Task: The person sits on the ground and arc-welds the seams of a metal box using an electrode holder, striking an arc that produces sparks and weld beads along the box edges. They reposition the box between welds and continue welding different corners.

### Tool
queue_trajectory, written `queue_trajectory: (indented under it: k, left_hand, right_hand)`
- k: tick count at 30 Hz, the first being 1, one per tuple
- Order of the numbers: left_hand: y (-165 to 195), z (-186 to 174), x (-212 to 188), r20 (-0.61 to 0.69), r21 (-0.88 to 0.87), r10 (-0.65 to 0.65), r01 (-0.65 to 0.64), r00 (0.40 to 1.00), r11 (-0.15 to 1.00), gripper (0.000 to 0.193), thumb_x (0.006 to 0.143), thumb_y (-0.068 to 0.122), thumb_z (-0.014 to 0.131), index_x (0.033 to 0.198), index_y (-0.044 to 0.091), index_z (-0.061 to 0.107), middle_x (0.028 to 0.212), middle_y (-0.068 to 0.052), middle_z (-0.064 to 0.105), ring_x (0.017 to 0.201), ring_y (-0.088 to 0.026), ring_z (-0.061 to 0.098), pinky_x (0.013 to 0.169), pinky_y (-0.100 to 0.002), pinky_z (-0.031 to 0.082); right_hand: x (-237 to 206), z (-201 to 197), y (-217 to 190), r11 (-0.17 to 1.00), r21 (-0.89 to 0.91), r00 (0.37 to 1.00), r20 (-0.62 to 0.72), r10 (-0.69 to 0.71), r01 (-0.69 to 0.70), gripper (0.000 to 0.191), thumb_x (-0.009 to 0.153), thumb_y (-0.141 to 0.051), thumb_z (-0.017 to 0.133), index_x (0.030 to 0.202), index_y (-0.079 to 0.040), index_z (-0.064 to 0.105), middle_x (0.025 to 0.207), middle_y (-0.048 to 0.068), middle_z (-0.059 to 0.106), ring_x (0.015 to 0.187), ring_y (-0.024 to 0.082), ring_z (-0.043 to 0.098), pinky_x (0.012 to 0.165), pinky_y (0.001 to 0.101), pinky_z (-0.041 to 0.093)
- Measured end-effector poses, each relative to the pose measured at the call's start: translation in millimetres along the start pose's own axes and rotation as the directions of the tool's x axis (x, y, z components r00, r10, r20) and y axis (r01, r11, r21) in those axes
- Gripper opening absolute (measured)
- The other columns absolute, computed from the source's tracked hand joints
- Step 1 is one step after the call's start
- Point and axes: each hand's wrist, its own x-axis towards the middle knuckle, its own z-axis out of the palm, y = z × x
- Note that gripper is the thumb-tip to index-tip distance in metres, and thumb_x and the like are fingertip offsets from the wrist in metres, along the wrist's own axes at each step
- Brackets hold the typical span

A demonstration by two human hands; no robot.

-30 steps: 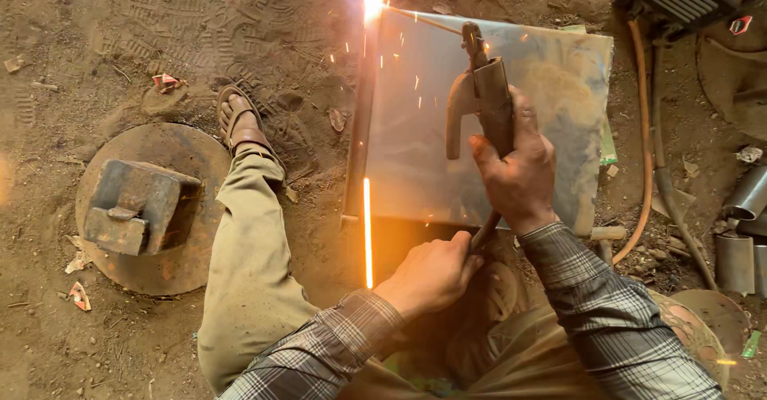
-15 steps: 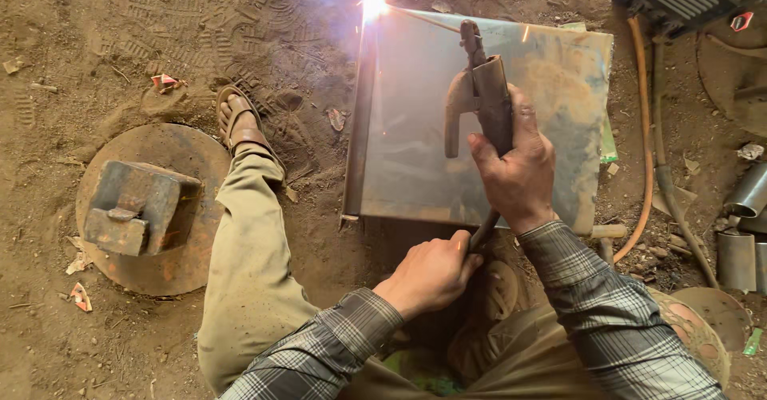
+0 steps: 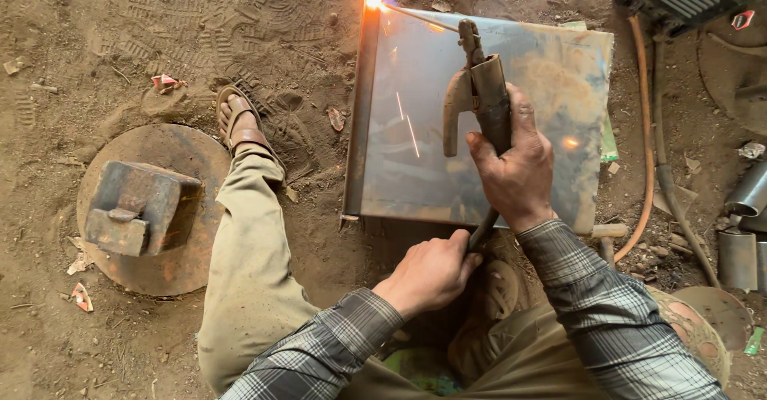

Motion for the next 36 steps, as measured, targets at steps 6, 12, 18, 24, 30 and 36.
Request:
queue_trajectory:
  k: [6, 12, 18, 24, 30, 36]
  left_hand:
    - [-2.4, 3.5, 1.0, -0.010, 0.024, -0.004, 0.004, 1.000, 1.000, 0.033, 0.102, 0.033, 0.056, 0.100, 0.000, 0.052, 0.074, -0.026, 0.067, 0.075, -0.050, 0.064, 0.069, -0.060, 0.049]
    - [-4.8, 6.9, 1.3, -0.018, 0.033, 0.005, -0.004, 1.000, 0.999, 0.033, 0.101, 0.034, 0.057, 0.101, 0.001, 0.053, 0.075, -0.025, 0.067, 0.074, -0.049, 0.065, 0.069, -0.060, 0.049]
    - [-8.2, 8.3, 1.2, -0.028, 0.029, 0.023, -0.023, 0.999, 0.999, 0.032, 0.101, 0.032, 0.057, 0.102, 0.001, 0.052, 0.074, -0.024, 0.067, 0.073, -0.049, 0.065, 0.067, -0.060, 0.049]
    - [-2.9, 4.0, -2.9, -0.124, -0.013, 0.127, -0.129, 0.984, 0.991, 0.027, 0.100, 0.028, 0.057, 0.100, 0.002, 0.051, 0.074, -0.024, 0.065, 0.072, -0.048, 0.064, 0.066, -0.058, 0.049]
    - [10.8, -3.8, -7.3, 0.057, -0.012, 0.086, -0.086, 0.995, 0.996, 0.031, 0.103, 0.032, 0.054, 0.099, 0.002, 0.049, 0.072, -0.023, 0.066, 0.072, -0.048, 0.064, 0.066, -0.058, 0.049]
    - [9.8, -6.0, -9.8, 0.045, 0.003, 0.070, -0.071, 0.997, 0.997, 0.032, 0.102, 0.032, 0.055, 0.099, 0.001, 0.049, 0.073, -0.024, 0.066, 0.074, -0.049, 0.064, 0.066, -0.059, 0.048]
  right_hand:
    - [-0.2, 0.2, 1.6, 0.999, 0.033, 1.000, 0.001, -0.028, 0.027, 0.066, 0.097, -0.020, 0.074, 0.155, -0.010, 0.044, 0.110, 0.010, 0.077, 0.095, 0.026, 0.078, 0.084, 0.0390, 0.060]
    - [0.3, -0.6, -1.9, 0.999, 0.043, 1.000, 0.000, -0.006, 0.006, 0.064, 0.097, -0.021, 0.073, 0.154, -0.010, 0.046, 0.109, 0.011, 0.076, 0.097, 0.026, 0.078, 0.085, 0.0392, 0.060]
    - [0.7, 0.4, -0.9, 1.000, 0.027, 1.000, 0.014, -0.003, 0.003, 0.064, 0.098, -0.026, 0.075, 0.153, -0.009, 0.046, 0.105, 0.012, 0.075, 0.095, 0.027, 0.077, 0.082, 0.0398, 0.059]
    - [0.7, -4.7, 2.4, 0.997, 0.009, 0.997, -0.003, 0.075, -0.075, 0.058, 0.098, -0.027, 0.072, 0.148, -0.008, 0.050, 0.087, 0.006, 0.064, 0.074, 0.021, 0.068, 0.066, 0.0370, 0.056]
    - [-3.0, -26.9, 10.6, 0.859, 0.445, 0.967, 0.086, 0.241, -0.254, 0.041, 0.103, -0.017, 0.063, 0.138, -0.004, 0.048, 0.098, -0.003, 0.055, 0.070, 0.009, 0.061, 0.057, 0.0261, 0.059]
    - [-4.3, -12.6, 14.7, 0.878, 0.405, 0.966, 0.118, 0.229, -0.257, 0.057, 0.100, -0.025, 0.069, 0.148, -0.008, 0.044, 0.088, -0.002, 0.062, 0.064, 0.006, 0.060, 0.054, 0.0236, 0.053]
